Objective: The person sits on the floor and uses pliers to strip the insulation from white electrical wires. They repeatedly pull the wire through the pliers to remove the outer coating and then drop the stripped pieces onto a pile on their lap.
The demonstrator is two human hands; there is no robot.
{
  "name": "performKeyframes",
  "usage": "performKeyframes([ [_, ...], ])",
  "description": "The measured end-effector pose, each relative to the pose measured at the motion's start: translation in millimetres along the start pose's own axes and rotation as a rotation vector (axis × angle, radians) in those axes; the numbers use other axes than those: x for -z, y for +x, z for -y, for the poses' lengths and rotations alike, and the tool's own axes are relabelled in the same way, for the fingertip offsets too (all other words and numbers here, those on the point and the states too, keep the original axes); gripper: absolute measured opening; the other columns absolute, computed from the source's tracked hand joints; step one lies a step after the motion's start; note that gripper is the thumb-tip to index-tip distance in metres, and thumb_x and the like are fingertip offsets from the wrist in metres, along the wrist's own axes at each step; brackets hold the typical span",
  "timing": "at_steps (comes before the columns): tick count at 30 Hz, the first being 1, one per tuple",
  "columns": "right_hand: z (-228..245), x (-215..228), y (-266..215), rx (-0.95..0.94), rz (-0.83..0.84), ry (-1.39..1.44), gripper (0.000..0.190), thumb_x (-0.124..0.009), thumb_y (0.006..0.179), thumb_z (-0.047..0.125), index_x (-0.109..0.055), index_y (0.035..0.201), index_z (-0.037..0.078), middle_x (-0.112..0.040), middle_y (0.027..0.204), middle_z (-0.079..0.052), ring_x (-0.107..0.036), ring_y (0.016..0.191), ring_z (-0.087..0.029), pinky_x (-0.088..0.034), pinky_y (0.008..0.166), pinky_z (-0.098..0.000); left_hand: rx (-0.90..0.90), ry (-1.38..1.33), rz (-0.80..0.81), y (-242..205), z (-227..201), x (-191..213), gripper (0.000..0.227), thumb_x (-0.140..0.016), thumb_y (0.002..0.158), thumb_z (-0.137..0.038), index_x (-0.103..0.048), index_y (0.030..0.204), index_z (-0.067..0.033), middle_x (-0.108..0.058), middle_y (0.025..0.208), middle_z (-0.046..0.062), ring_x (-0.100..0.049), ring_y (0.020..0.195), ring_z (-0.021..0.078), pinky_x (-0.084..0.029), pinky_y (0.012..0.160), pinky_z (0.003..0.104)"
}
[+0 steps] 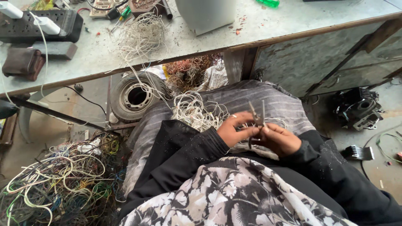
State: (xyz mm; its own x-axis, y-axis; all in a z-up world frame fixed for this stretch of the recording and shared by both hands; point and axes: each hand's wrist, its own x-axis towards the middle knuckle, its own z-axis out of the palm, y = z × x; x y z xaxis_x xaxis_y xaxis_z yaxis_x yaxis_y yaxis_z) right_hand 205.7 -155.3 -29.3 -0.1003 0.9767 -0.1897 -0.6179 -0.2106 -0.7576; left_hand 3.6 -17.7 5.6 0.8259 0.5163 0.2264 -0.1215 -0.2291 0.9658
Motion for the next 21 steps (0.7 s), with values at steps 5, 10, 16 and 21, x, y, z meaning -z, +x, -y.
performKeyframes([
  [5, -11, 14, 2, 0.015, 0.101, 0.009, 0.025, -0.052, 0.114, 0.02, -0.06, 0.116, -0.003, -0.063, 0.111, -0.011, -0.062, 0.112, -0.025, -0.046, 0.111, -0.0513, 0.179, -0.446, 0.043, -2, 15, -7, 0.029, -0.072, 0.099, -0.011, -0.066, 0.124, 0.0015, -0.072, 0.116, 0.009, -0.067, 0.11, 0.0159, -0.056, 0.1, 0.031],
  [10, 6, -6, 2, -0.048, -0.131, -0.226, 0.037, -0.049, 0.1, 0.023, -0.058, 0.127, 0.0, -0.068, 0.123, -0.013, -0.065, 0.118, -0.023, -0.049, 0.104, -0.0455, 0.124, -0.644, -0.014, -1, 25, -6, 0.023, -0.065, 0.107, -0.014, -0.062, 0.123, 0.0022, -0.071, 0.113, 0.007, -0.068, 0.109, 0.0145, -0.056, 0.1, 0.031],
  [16, 22, -13, 8, -0.063, -0.139, -0.264, 0.042, -0.046, 0.105, 0.025, -0.058, 0.134, -0.003, -0.067, 0.124, -0.018, -0.065, 0.114, -0.029, -0.053, 0.101, -0.0489, 0.175, -0.682, -0.039, 4, 25, -8, 0.028, -0.068, 0.104, -0.015, -0.063, 0.128, -0.0009, -0.069, 0.113, 0.005, -0.066, 0.105, 0.0114, -0.055, 0.095, 0.028],
  [21, 40, -7, 14, 0.0, 0.016, -0.739, 0.037, -0.053, 0.102, 0.018, -0.064, 0.13, -0.003, -0.07, 0.127, -0.012, -0.064, 0.116, -0.021, -0.05, 0.1, -0.037, 0.253, -0.603, -0.117, 6, 11, 8, 0.028, -0.073, 0.099, -0.018, -0.071, 0.122, -0.0013, -0.074, 0.111, 0.004, -0.067, 0.103, 0.0096, -0.054, 0.091, 0.025],
])
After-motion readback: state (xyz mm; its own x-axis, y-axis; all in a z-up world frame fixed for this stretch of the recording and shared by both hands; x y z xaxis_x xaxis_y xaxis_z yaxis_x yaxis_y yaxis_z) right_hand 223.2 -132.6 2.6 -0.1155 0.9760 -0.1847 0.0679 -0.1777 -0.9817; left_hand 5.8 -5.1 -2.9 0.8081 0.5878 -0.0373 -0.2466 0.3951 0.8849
